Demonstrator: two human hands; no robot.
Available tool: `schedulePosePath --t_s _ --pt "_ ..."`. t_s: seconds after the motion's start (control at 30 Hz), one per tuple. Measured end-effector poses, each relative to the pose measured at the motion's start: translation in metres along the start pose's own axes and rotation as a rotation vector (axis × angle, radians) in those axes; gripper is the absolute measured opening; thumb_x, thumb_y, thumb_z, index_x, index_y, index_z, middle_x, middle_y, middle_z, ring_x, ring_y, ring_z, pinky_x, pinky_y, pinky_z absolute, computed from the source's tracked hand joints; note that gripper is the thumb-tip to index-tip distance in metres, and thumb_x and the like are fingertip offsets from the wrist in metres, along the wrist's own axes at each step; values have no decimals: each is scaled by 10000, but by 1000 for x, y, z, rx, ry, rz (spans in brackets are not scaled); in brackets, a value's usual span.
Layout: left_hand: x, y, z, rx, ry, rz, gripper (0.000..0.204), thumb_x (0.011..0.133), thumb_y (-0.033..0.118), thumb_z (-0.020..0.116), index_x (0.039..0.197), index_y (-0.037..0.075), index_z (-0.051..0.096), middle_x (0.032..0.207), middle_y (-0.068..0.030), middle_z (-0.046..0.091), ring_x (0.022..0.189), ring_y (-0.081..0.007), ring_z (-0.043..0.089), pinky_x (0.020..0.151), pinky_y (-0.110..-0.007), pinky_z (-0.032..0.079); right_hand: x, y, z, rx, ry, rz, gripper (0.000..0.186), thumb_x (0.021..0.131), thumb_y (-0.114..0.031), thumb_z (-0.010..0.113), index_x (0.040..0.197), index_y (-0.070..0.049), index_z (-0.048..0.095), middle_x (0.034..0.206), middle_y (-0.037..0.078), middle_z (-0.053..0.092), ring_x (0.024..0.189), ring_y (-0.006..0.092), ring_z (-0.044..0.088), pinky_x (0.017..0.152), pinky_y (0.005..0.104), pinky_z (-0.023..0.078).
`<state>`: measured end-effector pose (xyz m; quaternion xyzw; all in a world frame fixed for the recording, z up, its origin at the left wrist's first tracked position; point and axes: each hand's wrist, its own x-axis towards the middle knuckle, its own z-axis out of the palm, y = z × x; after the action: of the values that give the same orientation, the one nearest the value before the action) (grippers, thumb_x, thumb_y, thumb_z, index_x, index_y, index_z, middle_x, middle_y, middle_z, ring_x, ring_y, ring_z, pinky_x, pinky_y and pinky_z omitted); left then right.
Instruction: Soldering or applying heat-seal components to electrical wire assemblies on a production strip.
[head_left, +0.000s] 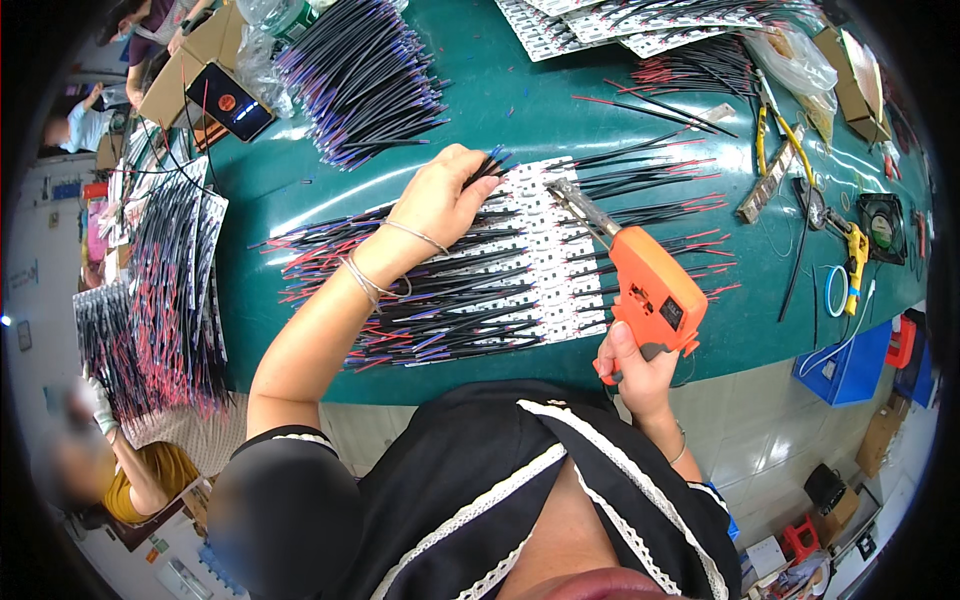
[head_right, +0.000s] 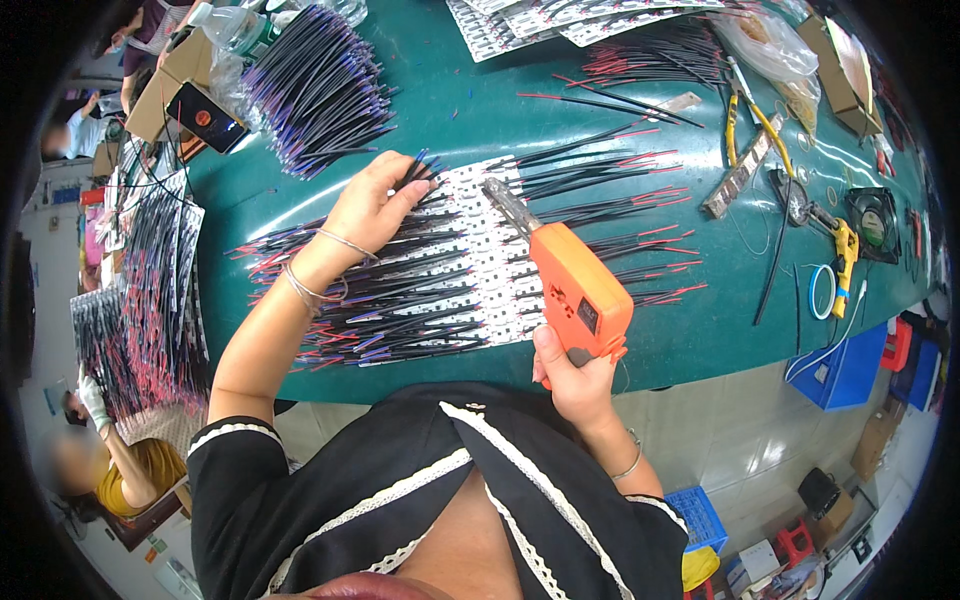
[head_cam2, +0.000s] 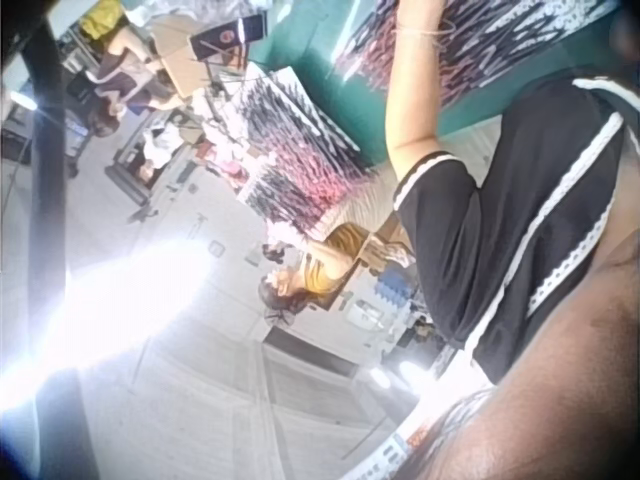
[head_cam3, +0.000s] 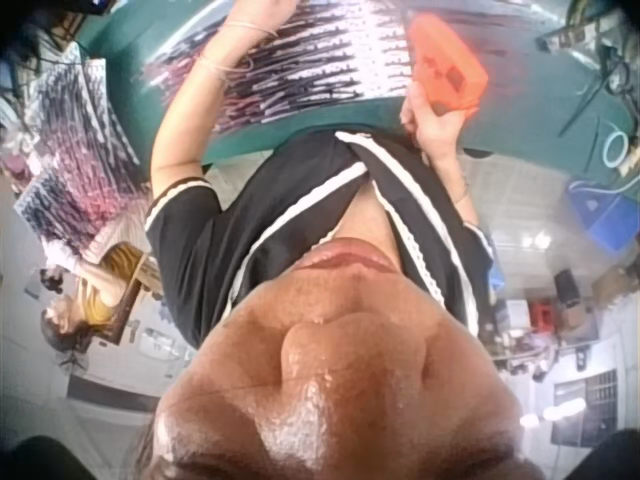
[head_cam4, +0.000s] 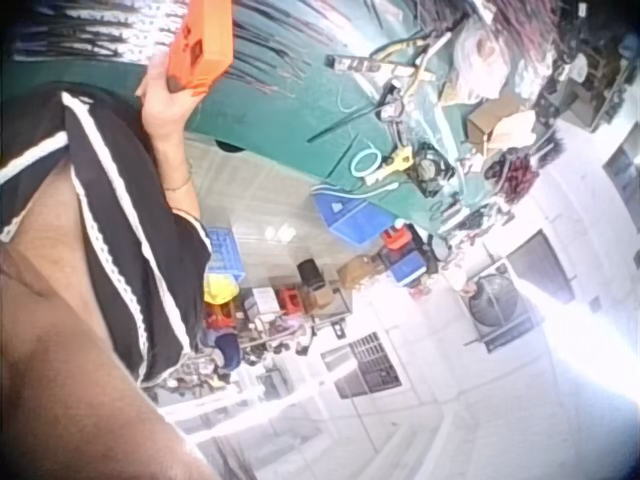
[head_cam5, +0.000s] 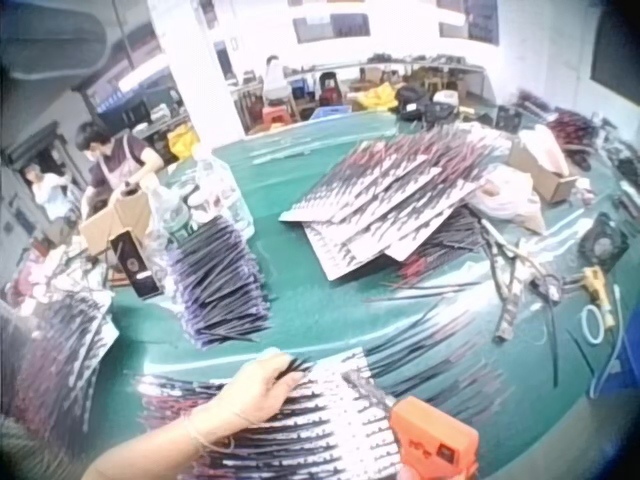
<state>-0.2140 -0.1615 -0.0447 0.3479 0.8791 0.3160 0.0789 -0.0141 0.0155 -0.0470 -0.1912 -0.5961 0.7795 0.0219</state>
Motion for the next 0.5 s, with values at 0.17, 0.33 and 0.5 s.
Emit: schedulePosePath --t_s 0.17,0.33,0.5 --pt "10 6 -11 -150 -7 -198 145 751 107 581 838 -10 584 694 -66 568 625 -116 508 602 -260 411 6 -4 1 40 -1 -31 314 834 -99 485 1080 72 388 524 35 437 385 92 407 376 225 358" --pt "15 8 -3 67 -57 -108 134 682 103 587 756 -8 592 663 -124 562 581 -225 555 561 -309 430 7 -2 3 28 -32 3 315 834 -101 485 1083 68 392 531 33 440 386 90 409 374 223 358" --pt "13 3 9 117 -55 -58 138 662 112 569 702 -20 575 698 -173 556 634 -328 545 586 -366 428 8 4 5 20 -29 19 244 831 -107 497 1003 50 425 535 31 449 391 89 422 376 222 367"
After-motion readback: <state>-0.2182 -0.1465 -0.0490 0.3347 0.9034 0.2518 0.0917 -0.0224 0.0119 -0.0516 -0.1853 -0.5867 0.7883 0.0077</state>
